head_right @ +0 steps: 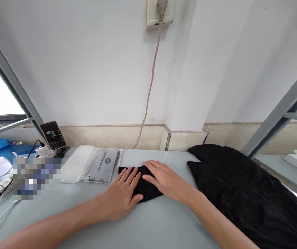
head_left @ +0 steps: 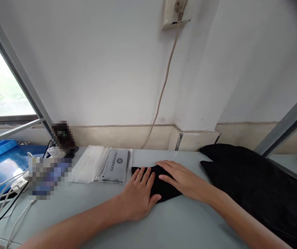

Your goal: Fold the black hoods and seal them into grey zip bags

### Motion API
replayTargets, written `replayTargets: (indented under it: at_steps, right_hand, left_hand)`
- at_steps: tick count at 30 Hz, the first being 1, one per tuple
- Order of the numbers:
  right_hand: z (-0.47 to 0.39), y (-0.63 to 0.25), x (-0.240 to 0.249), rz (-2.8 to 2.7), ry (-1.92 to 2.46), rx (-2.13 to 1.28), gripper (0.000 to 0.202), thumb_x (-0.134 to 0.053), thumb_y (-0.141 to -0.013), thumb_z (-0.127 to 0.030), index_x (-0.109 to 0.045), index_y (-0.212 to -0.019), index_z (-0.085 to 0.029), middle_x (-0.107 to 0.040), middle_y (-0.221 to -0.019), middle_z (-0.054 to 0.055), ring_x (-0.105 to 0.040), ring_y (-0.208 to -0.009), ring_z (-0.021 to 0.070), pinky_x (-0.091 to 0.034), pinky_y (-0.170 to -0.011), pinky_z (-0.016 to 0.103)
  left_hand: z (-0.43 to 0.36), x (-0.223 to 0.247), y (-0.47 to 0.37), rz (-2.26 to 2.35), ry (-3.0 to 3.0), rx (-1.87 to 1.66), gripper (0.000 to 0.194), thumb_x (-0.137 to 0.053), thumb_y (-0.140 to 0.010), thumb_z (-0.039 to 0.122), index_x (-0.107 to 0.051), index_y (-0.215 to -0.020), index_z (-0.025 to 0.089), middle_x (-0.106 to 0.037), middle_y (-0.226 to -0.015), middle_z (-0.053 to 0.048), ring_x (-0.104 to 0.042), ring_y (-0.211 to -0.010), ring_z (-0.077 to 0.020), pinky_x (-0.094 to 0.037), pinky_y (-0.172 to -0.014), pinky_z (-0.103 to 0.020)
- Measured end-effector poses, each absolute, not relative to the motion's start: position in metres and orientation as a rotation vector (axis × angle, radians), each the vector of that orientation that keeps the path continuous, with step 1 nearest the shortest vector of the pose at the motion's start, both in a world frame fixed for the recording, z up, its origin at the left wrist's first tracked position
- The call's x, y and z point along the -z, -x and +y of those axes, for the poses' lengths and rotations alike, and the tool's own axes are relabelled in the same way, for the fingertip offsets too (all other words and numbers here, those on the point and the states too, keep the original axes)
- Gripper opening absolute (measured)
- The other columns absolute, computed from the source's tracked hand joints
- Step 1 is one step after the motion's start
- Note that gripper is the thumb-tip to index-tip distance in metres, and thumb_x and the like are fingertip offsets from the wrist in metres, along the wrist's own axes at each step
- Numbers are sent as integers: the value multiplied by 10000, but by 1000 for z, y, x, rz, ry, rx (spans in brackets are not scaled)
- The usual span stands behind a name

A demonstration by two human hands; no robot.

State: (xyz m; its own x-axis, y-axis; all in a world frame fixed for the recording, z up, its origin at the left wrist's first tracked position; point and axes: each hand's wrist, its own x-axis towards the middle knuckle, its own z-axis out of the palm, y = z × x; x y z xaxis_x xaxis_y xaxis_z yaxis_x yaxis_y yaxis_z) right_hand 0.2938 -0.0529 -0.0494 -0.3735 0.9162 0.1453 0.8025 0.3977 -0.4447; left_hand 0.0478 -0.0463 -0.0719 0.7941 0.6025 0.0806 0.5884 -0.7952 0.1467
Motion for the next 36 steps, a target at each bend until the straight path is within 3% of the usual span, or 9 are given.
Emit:
replayTargets:
  at_steps: [6, 10, 12, 15, 19, 24, 28, 32, 36]
  right_hand:
    - [-46, -309, 72, -2437, 1549, -532, 667, -316, -1084, -620, -292, -1674, -311, -257, -1742, 40, -208, -1604, 317, -154, -1313, 596]
    - [-42, -320, 74, -2378, 1715, -258, 680, -342, -1073, -605, -391, -1643, -238, -389, -1688, 96, -191, -1598, 386, -175, -1286, 670]
    - [-43, -314, 70, -2347, 1634, -159, 631, -326, -1089, -571, -420, -1629, -259, -433, -1669, 75, -221, -1598, 358, -175, -1301, 634]
    - [-48, -300, 65, -2379, 1514, -285, 620, -313, -1100, -581, -312, -1666, -329, -314, -1725, 5, -208, -1608, 296, -202, -1317, 563]
    - [-49, -292, 69, -2419, 1553, -451, 683, -343, -1075, -643, -260, -1678, -335, -248, -1742, 11, -178, -1612, 313, -200, -1310, 588]
    - [-47, -295, 77, -2344, 1622, -375, 681, -292, -1082, -641, -344, -1660, -285, -344, -1713, 45, -263, -1593, 311, -232, -1308, 561]
    - [-46, -292, 80, -2358, 1691, -334, 748, -304, -1059, -682, -337, -1663, -242, -277, -1741, 51, -191, -1611, 337, -227, -1302, 563]
    - [-46, -292, 73, -2320, 1691, -360, 747, -361, -1045, -690, -388, -1634, -231, -421, -1678, 105, -332, -1547, 357, -298, -1253, 562]
    - [-46, -298, 60, -2226, 1724, -403, 731, -557, -969, -668, -473, -1558, -243, -595, -1491, 134, -506, -1349, 377, -403, -1142, 544]
  left_hand:
    - [-45, 82, -53, 1151, -2894, -243, 736, -248, -1102, 570, -329, -1618, 52, -278, -1685, -215, -248, -1582, -358, -217, -1301, -542]
    - [-41, 74, -49, 1048, -2902, -186, 680, -219, -1126, 491, -319, -1623, 39, -217, -1704, -191, -214, -1592, -316, -245, -1306, -480]
    - [-36, 67, -46, 987, -2872, -194, 661, -218, -1129, 487, -334, -1623, 64, -241, -1699, -172, -229, -1592, -294, -251, -1306, -481]
    - [-28, 59, -43, 942, -2846, -243, 601, -207, -1139, 429, -399, -1598, 92, -338, -1669, -162, -294, -1575, -273, -263, -1302, -493]
    - [-23, 60, -43, 949, -2880, -310, 557, -200, -1141, 353, -468, -1551, 86, -401, -1639, -175, -356, -1551, -272, -273, -1300, -493]
    - [-26, 71, -44, 1031, -2909, -256, 630, -205, -1131, 383, -342, -1586, -29, -238, -1678, -251, -196, -1596, -305, -221, -1315, -476]
    - [-27, 72, -45, 1048, -2882, -190, 630, -251, -1119, 370, -314, -1595, -37, -235, -1685, -254, -195, -1597, -319, -180, -1322, -471]
    - [-19, 49, -37, 1022, -2784, -276, 583, -243, -1128, 424, -415, -1560, 72, -395, -1651, -196, -329, -1566, -290, -270, -1285, -465]
    - [6, 13, -4, 1236, -2704, -488, 437, -265, -1128, 395, -537, -1410, 202, -632, -1420, -112, -592, -1324, -253, -466, -1096, -410]
